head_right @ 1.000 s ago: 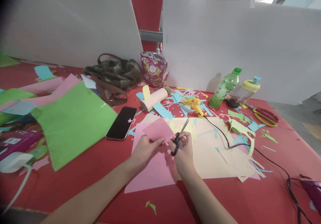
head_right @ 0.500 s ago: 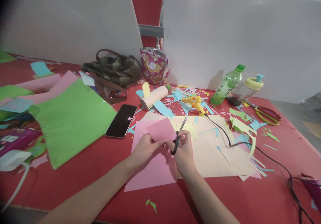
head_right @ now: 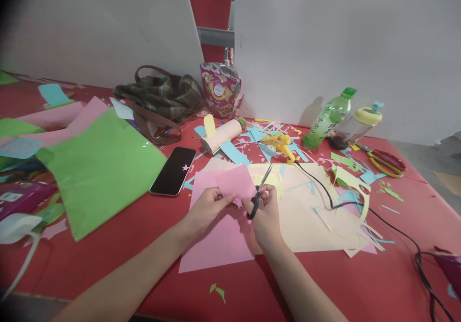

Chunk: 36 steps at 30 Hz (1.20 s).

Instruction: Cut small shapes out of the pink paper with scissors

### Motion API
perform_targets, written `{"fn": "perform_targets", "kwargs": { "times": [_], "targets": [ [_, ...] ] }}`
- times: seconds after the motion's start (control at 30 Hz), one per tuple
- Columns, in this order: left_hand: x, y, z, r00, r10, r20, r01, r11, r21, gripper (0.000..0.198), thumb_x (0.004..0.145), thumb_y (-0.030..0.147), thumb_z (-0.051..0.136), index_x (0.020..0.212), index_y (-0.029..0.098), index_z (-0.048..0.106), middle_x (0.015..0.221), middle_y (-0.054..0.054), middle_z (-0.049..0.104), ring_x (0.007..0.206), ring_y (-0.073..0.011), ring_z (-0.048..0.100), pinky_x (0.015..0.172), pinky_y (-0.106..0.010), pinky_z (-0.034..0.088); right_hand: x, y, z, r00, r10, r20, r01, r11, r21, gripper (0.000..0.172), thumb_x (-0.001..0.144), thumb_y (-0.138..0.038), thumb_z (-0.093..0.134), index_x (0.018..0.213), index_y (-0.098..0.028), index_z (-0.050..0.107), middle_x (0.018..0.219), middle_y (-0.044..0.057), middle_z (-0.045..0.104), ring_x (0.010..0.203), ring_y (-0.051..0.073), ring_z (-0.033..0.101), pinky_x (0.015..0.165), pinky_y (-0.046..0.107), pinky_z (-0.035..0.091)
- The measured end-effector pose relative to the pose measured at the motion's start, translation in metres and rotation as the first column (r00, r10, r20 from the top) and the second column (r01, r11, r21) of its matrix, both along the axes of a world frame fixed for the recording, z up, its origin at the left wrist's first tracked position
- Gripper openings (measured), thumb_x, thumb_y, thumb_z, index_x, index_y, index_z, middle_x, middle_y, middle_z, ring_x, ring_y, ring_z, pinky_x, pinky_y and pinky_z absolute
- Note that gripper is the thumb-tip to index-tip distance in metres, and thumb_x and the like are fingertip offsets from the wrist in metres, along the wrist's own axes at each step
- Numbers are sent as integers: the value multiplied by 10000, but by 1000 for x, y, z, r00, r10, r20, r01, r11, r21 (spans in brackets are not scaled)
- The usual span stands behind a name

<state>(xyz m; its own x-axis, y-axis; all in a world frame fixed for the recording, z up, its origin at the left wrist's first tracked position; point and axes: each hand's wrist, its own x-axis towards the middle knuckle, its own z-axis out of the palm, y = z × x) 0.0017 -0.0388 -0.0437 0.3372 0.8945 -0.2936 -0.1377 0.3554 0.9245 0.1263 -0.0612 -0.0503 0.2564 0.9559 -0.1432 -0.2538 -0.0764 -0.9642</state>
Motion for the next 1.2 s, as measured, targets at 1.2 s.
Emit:
{"fn": "perform_targets", "kwargs": {
  "times": [1.2],
  "targets": [
    [-4, 1, 2, 988, 64, -139, -44, 989, 142, 187, 641, 233, 571, 557, 137, 435, 547, 21, 499, 547, -117, 552, 484, -203, 413, 2, 1, 0, 998, -23, 66, 23, 1000, -1, 298, 593, -84, 586, 725, -233, 363, 529, -113, 350, 389, 40, 367, 376, 151, 305]
  ]
}}
